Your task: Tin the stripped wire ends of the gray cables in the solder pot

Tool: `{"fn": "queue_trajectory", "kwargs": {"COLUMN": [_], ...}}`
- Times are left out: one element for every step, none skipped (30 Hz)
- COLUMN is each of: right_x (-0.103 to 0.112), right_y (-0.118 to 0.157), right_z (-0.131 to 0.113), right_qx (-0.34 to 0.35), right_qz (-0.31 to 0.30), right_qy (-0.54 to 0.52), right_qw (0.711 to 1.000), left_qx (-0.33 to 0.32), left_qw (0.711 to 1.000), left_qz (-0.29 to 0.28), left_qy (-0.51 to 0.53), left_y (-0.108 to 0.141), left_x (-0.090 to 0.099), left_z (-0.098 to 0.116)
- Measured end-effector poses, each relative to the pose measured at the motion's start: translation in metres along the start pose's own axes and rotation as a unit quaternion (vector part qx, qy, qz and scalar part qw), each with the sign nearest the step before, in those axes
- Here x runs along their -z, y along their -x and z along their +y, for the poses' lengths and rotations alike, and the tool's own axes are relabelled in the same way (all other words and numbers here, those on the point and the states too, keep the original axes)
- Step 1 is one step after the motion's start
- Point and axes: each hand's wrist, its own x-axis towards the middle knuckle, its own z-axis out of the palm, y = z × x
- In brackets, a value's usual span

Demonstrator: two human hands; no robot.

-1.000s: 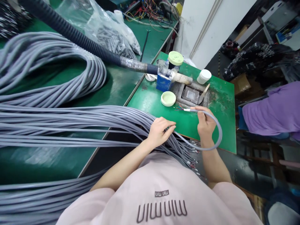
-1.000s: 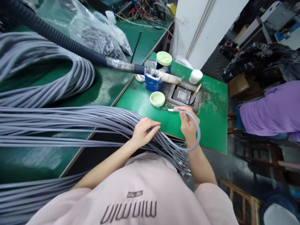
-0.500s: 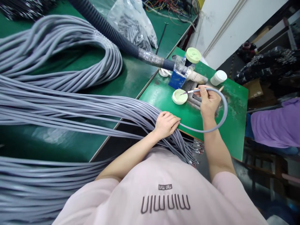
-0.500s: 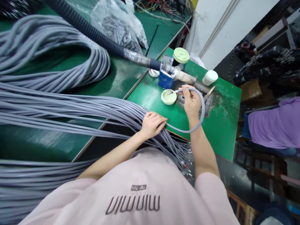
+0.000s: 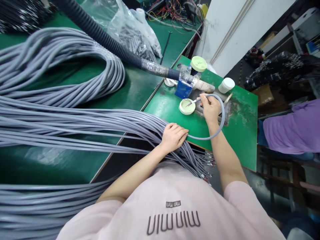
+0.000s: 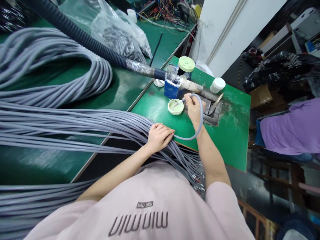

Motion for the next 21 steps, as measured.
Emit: {"fn": "queue_trajectory", "kwargs": {"right_x": [-0.001,-0.003,-0.004,-0.006,-0.008,-0.010,-0.011,-0.013,-0.014,-0.015,-0.016,-0.017,-0.018,-0.019,-0.020,-0.021,-0.021,-0.020,-0.018,-0.013,-0.007], "right_y": [0.000,0.000,-0.001,-0.001,-0.001,-0.001,-0.001,-0.002,-0.002,-0.002,-0.002,-0.003,-0.003,-0.003,-0.004,-0.004,-0.005,-0.005,-0.006,-0.007,-0.008], "right_z": [0.001,0.003,0.005,0.008,0.010,0.012,0.014,0.016,0.018,0.019,0.021,0.023,0.025,0.026,0.027,0.028,0.027,0.025,0.022,0.019,0.015], "right_qx": [0.001,0.003,0.006,0.008,0.010,0.010,0.008,0.005,0.001,-0.003,-0.005,-0.007,-0.007,-0.006,-0.005,-0.005,-0.005,-0.005,-0.003,0.000,0.004], "right_qz": [-0.003,-0.006,-0.011,-0.016,-0.019,-0.024,-0.027,-0.030,-0.033,-0.034,-0.035,-0.036,-0.036,-0.038,-0.038,-0.039,-0.038,-0.035,-0.029,-0.018,-0.006], "right_qy": [0.003,0.006,0.008,0.009,0.009,0.009,0.008,0.007,0.005,0.004,0.003,0.003,0.002,0.002,0.003,0.004,0.005,0.006,0.006,0.007,0.008], "right_qw": [1.000,1.000,1.000,1.000,1.000,1.000,1.000,1.000,0.999,0.999,0.999,0.999,0.999,0.999,0.999,0.999,0.999,0.999,1.000,1.000,1.000], "left_qx": [0.000,0.000,-0.001,-0.002,-0.002,-0.003,-0.002,-0.002,-0.001,0.001,0.002,0.004,0.005,0.006,0.007,0.008,0.009,0.010,0.011,0.012,0.012], "left_qw": [1.000,1.000,1.000,1.000,1.000,1.000,1.000,1.000,1.000,1.000,1.000,1.000,1.000,1.000,1.000,1.000,1.000,1.000,1.000,1.000,1.000], "left_qz": [-0.001,-0.001,-0.001,0.000,0.000,0.000,-0.001,-0.003,-0.004,-0.006,-0.007,-0.009,-0.011,-0.012,-0.014,-0.016,-0.018,-0.018,-0.018,-0.018,-0.018], "left_qy": [0.000,-0.001,-0.002,-0.003,-0.004,-0.005,-0.006,-0.007,-0.007,-0.007,-0.006,-0.005,-0.005,-0.005,-0.005,-0.005,-0.005,-0.004,-0.003,-0.001,0.002], "left_y": [0.000,0.000,0.000,0.000,0.000,0.000,0.000,0.000,0.000,0.000,0.000,0.001,0.001,0.001,0.001,0.001,0.001,0.001,0.001,0.001,0.001], "left_x": [0.000,0.000,0.000,0.000,0.001,0.001,0.001,0.001,0.001,0.001,0.000,0.000,0.000,0.000,0.000,0.000,0.000,0.000,0.000,0.000,0.000], "left_z": [0.000,0.000,0.000,0.001,0.001,0.001,0.001,0.001,0.001,0.001,0.000,0.000,0.000,0.000,0.000,0.000,0.000,0.000,0.000,0.000,-0.001]}}
